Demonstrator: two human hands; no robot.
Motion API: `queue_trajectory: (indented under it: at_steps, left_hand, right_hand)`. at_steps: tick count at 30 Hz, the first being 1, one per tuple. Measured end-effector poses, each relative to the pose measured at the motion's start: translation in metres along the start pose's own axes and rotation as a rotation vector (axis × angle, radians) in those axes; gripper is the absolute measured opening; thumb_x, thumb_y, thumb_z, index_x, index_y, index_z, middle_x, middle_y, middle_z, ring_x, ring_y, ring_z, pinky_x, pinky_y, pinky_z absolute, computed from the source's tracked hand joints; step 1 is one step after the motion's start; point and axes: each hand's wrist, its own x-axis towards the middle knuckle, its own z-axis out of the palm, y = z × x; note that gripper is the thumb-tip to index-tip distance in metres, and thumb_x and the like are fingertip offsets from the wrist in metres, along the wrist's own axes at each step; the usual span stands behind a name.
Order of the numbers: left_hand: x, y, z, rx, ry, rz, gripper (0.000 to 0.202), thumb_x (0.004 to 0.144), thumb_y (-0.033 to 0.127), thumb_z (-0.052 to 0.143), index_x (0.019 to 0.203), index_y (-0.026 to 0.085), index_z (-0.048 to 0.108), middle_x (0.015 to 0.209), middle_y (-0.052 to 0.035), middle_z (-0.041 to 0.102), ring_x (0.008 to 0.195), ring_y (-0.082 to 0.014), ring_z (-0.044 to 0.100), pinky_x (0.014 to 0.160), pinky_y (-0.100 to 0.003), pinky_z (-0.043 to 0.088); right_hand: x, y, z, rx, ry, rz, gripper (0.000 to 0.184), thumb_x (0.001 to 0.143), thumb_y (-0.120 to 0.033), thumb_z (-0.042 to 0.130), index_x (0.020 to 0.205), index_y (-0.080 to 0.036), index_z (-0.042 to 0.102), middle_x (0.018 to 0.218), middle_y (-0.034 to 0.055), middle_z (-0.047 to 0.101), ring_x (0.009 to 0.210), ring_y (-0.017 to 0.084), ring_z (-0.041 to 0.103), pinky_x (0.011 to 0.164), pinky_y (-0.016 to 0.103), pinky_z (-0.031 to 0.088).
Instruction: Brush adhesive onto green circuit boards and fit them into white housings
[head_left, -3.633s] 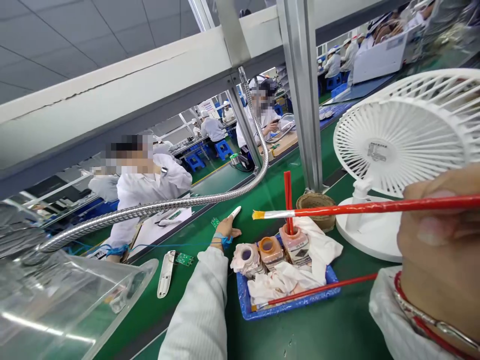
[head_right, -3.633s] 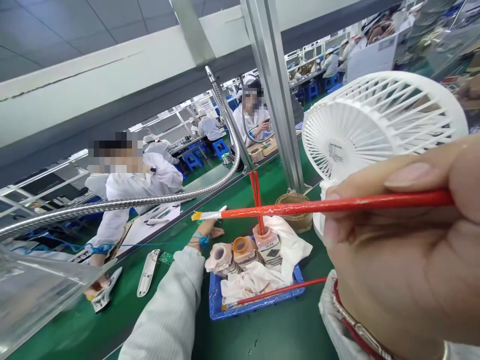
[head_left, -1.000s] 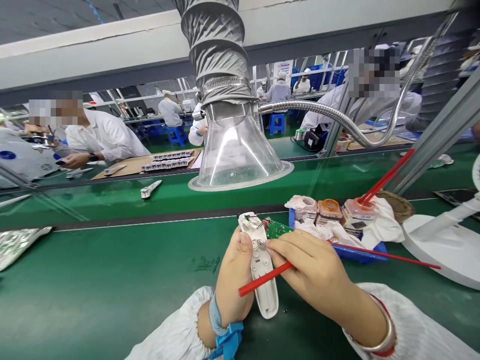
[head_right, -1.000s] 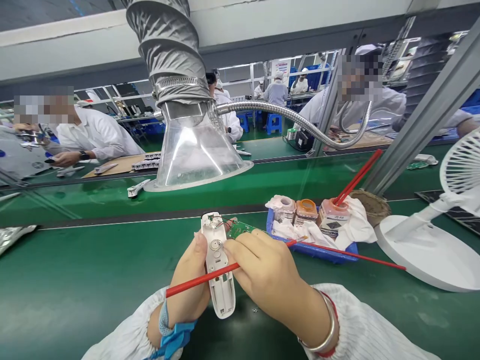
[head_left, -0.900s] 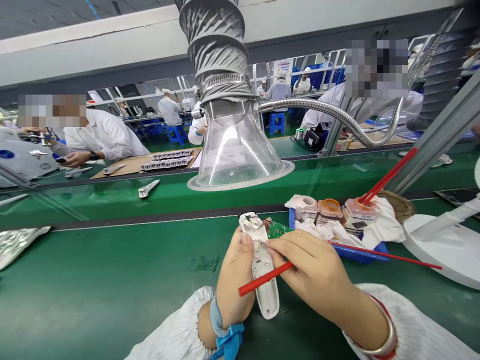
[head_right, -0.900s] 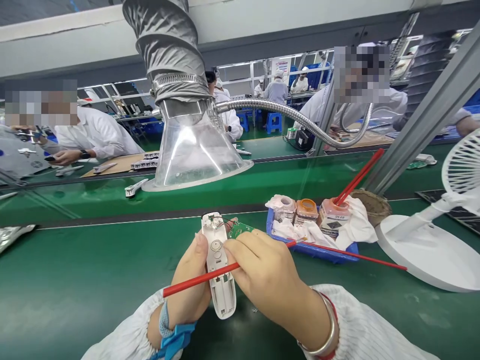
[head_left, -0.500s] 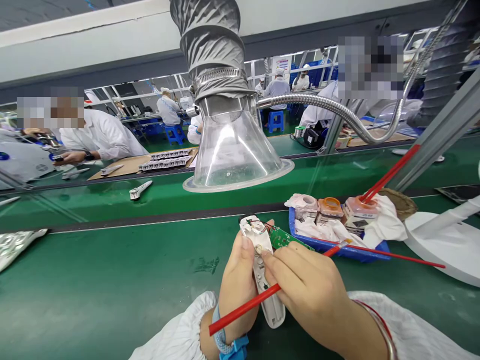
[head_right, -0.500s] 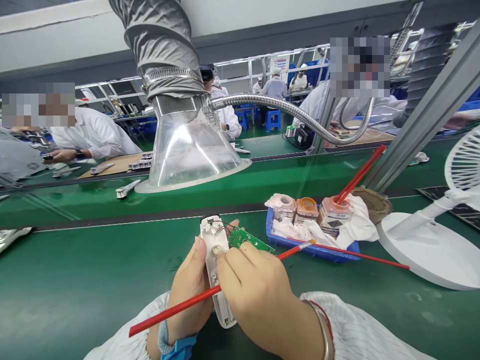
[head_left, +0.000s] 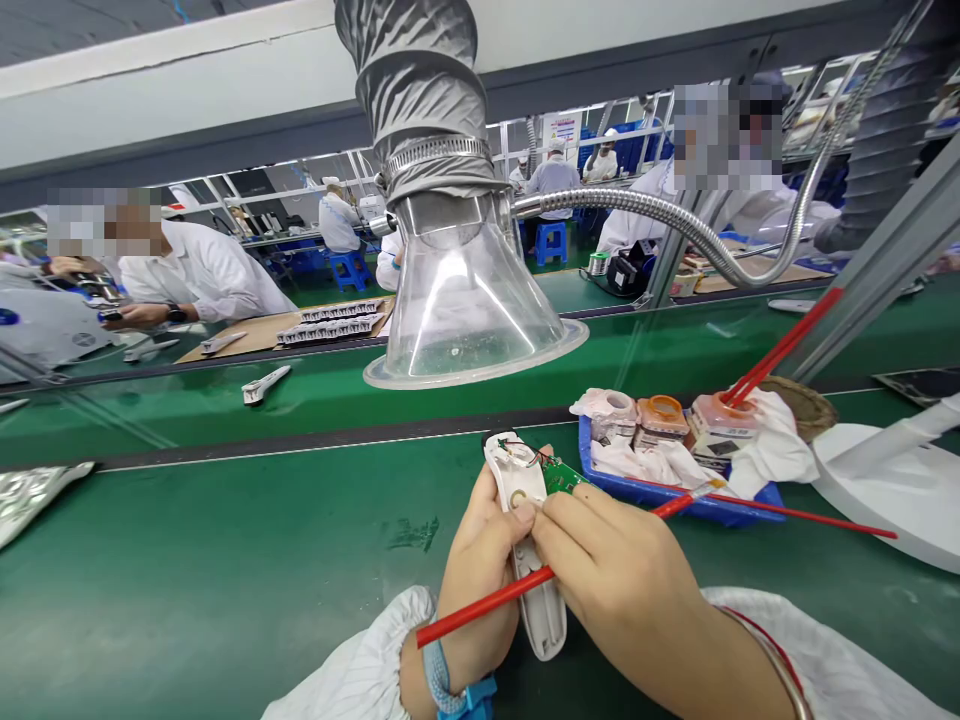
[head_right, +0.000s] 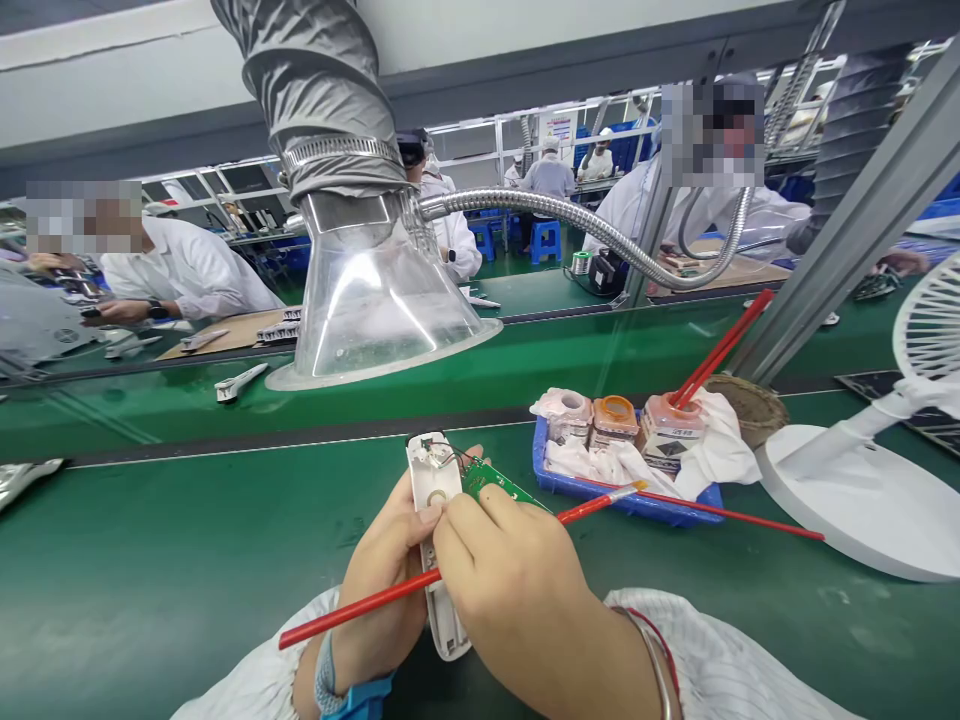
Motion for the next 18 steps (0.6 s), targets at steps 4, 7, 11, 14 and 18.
queue_trajectory:
  at_steps: [4,7,11,14,18]
  left_hand:
    - [0.003,-0.002,-0.002,0.004,-0.002,-0.011,0.033,0.074,0.016,0.057,0.107,0.021,0.061,0.093,-0.0027,0.066,0.086,-0.0179,0.061,0.083,-0.027,0.046]
    - [0.006,-0.003,-0.006,0.071,0.009,0.017,0.036,0.081,0.02,0.053,0.117,0.02,0.056,0.105,-0.0054,0.065,0.097,-0.02,0.059,0.086,-0.027,0.044]
    - [0.008,-0.001,-0.011,0.103,0.01,0.069,0.06,0.085,0.025,0.053,0.138,0.036,0.028,0.117,-0.0036,0.061,0.103,-0.02,0.058,0.089,-0.031,0.043]
    - [0.006,0.001,-0.012,0.115,-0.035,0.109,0.068,0.086,0.027,0.054,0.14,0.04,0.017,0.116,-0.0037,0.062,0.104,-0.0195,0.059,0.092,-0.033,0.042]
    - [0.005,0.007,-0.013,0.131,-0.104,0.134,0.065,0.087,0.028,0.052,0.142,0.034,0.017,0.115,-0.0077,0.062,0.104,-0.0212,0.059,0.094,-0.036,0.042]
  right_hand:
    - [-0.002,0.001,-0.001,-0.08,-0.022,-0.009,0.023,0.074,0.001,0.041,0.068,-0.013,0.058,0.064,0.0053,0.047,0.057,0.017,0.037,0.049,0.031,0.022]
    - [-0.002,0.003,-0.006,-0.076,-0.075,0.009,0.022,0.075,-0.003,0.043,0.081,-0.012,0.062,0.071,0.006,0.051,0.061,0.019,0.043,0.049,0.031,0.027]
    - [0.001,0.006,-0.012,-0.015,-0.071,0.017,0.024,0.078,-0.009,0.044,0.093,-0.012,0.062,0.079,0.0069,0.055,0.067,0.02,0.049,0.05,0.032,0.035]
    - [0.002,0.006,-0.015,-0.002,-0.069,0.012,0.029,0.078,-0.009,0.042,0.099,-0.013,0.062,0.085,0.0079,0.056,0.07,0.02,0.052,0.049,0.03,0.038]
    - [0.002,0.007,-0.028,0.127,-0.15,0.081,0.034,0.082,-0.01,0.04,0.109,-0.021,0.058,0.09,0.006,0.056,0.071,0.018,0.054,0.053,0.027,0.044]
